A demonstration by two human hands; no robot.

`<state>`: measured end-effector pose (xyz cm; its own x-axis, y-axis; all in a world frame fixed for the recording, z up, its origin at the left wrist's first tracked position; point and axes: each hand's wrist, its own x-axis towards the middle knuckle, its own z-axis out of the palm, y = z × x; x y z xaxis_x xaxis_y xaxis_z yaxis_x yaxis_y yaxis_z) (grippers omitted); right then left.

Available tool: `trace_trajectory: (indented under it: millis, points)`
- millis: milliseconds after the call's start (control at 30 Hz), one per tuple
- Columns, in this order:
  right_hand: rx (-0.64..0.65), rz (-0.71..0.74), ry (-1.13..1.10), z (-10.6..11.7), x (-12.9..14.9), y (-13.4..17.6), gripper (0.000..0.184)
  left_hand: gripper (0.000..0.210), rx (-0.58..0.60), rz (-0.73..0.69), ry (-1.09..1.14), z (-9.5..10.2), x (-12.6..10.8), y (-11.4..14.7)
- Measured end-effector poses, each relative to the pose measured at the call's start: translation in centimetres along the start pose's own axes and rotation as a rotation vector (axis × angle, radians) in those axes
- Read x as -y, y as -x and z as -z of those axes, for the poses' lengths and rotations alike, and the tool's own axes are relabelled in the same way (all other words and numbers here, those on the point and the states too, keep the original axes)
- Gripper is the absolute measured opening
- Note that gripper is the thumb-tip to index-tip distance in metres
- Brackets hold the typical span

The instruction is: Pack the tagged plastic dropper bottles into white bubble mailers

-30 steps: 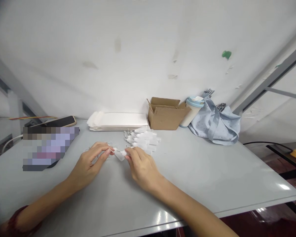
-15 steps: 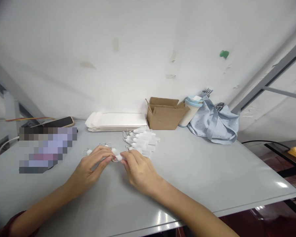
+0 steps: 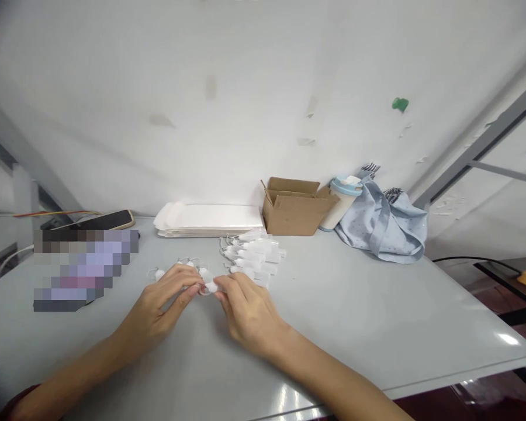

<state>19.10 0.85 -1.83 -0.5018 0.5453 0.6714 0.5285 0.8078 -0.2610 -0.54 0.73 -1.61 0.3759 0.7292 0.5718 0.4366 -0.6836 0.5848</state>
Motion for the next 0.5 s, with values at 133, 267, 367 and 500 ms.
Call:
trace_trajectory:
  millis: [133,267,367,500]
  points:
    - [0.018,0.001,0.003,0.0,0.0,0.0,0.020,0.021,0.001,-0.001,-0.009,0.0,-0.1,0.0]
    - [0.062,-0.020,-0.004,0.1,0.1,0.0,0.021,0.020,0.010,-0.004,-0.007,0.0,-0.1,0.0]
    - [0.110,-0.024,-0.008,0.5,0.1,-0.2,0.020,0.019,0.030,-0.047,-0.027,0.1,0.1,0.1]
    - [0.240,0.004,0.033,1.0,-0.3,-0.4,0.019,0.022,0.164,-0.125,-0.175,0.2,0.6,0.3]
